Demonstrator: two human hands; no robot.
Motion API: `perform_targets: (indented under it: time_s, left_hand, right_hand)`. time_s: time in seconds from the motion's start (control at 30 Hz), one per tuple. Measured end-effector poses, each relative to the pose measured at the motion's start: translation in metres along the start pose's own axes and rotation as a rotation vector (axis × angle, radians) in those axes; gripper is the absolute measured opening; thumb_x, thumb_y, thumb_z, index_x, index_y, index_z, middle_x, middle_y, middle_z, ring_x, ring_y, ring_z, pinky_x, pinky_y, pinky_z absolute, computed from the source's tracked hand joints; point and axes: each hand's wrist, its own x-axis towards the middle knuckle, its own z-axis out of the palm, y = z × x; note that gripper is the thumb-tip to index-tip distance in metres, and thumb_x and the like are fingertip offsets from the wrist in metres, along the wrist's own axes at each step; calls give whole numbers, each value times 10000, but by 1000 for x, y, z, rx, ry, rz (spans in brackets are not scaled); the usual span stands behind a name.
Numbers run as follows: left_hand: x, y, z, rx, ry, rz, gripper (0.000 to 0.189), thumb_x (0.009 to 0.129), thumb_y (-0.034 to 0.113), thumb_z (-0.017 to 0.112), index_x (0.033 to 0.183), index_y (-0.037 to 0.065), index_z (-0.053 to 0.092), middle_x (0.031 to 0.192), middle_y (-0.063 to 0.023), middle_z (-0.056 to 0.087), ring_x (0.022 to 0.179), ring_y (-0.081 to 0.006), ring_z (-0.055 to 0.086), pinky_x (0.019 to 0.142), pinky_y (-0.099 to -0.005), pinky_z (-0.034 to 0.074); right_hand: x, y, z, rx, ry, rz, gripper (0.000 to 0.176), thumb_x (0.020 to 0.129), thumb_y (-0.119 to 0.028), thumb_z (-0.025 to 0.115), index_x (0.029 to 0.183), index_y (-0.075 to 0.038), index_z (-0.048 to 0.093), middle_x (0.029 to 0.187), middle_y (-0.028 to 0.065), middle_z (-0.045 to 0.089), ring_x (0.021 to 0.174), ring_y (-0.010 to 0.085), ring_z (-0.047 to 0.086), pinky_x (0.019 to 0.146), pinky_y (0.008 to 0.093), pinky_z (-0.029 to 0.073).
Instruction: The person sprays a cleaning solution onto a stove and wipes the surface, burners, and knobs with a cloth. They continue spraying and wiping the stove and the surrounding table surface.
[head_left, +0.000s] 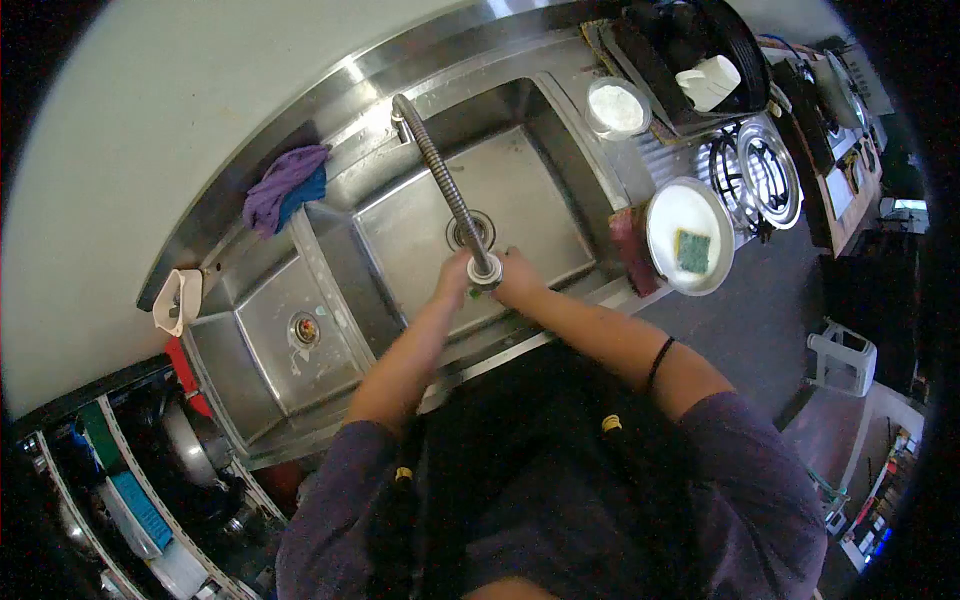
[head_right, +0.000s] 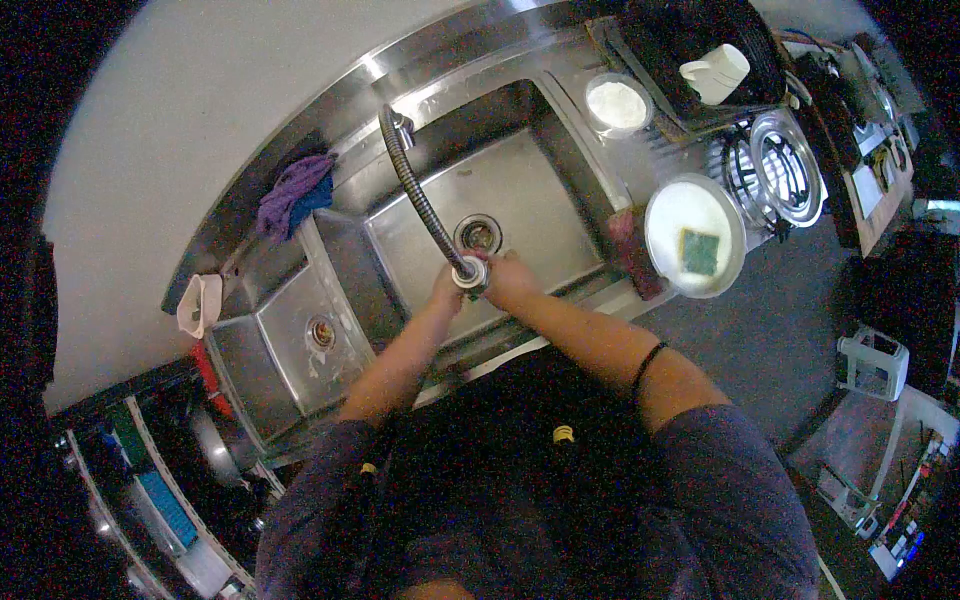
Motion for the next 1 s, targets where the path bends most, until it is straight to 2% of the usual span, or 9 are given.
perform_targets:
  time_s: [0.07,0.17,0.27,0.37,0.5,0.57,0.67,0.87,1.0]
  left_hand:
    - [-19,-13,3,-104,113,-98,291,883,276,515,1133,148,589,1112,-62,575,1079,-151,497,842,-376,419]
    - [-8,-36,8,-378,187,-97,324,886,268,495,1179,148,563,1161,-81,562,1082,-160,506,823,-306,416]
    - [-19,-20,3,-283,263,-129,412,838,137,527,1250,132,517,1240,-97,531,1149,-190,485,884,-295,409]
    - [6,-53,-24,263,98,115,554,764,25,555,1304,104,464,1324,-107,479,1228,-220,435,979,-331,370]
    - [22,-70,-19,599,-98,482,582,750,51,625,1305,67,451,1343,-115,465,1245,-235,423,1035,-336,323]
    - [26,-71,-15,584,-145,569,579,763,130,671,1295,56,455,1326,-120,485,1228,-235,445,1030,-333,332]
    - [46,-97,-16,631,-46,561,579,752,180,719,1270,88,477,1318,-107,471,1227,-260,426,1057,-384,294]
    - [50,-85,-2,886,-46,960,368,798,154,613,1162,124,570,1172,-97,572,1090,-275,537,951,-337,402]
    - [51,-87,-2,890,-22,767,357,799,190,613,1150,142,569,1127,-104,580,1077,-284,535,939,-354,412]
  right_hand:
    - [0,-9,7,194,58,-32,424,728,-176,690,1124,-91,564,1098,181,564,1126,343,490,895,440,453]
    - [-14,-7,-13,344,178,-132,481,666,-131,727,1106,-83,539,1083,164,572,1063,345,527,891,426,455]
    - [3,4,10,332,276,-325,635,703,-266,740,1242,-102,448,1211,242,478,1084,417,515,944,458,427]
    - [5,5,21,550,191,-212,630,724,-259,720,1261,-109,425,1209,239,487,1076,421,520,938,460,431]
    - [9,10,7,418,92,-228,594,709,-230,728,1230,-104,472,1147,207,548,1047,405,544,923,448,444]
    - [-8,-9,-33,268,38,-241,597,678,-200,749,1209,-102,495,1097,193,578,1025,391,558,914,439,451]
    - [3,13,-10,202,101,-222,514,630,-164,770,1103,-90,583,1052,171,601,1009,353,572,895,418,463]
    - [2,37,-28,3,181,-520,278,660,-8,617,904,-124,684,1032,89,620,999,330,563,882,387,458]
    - [2,44,-25,23,311,-563,284,656,-5,606,911,-111,671,1072,135,597,965,330,549,865,413,454]
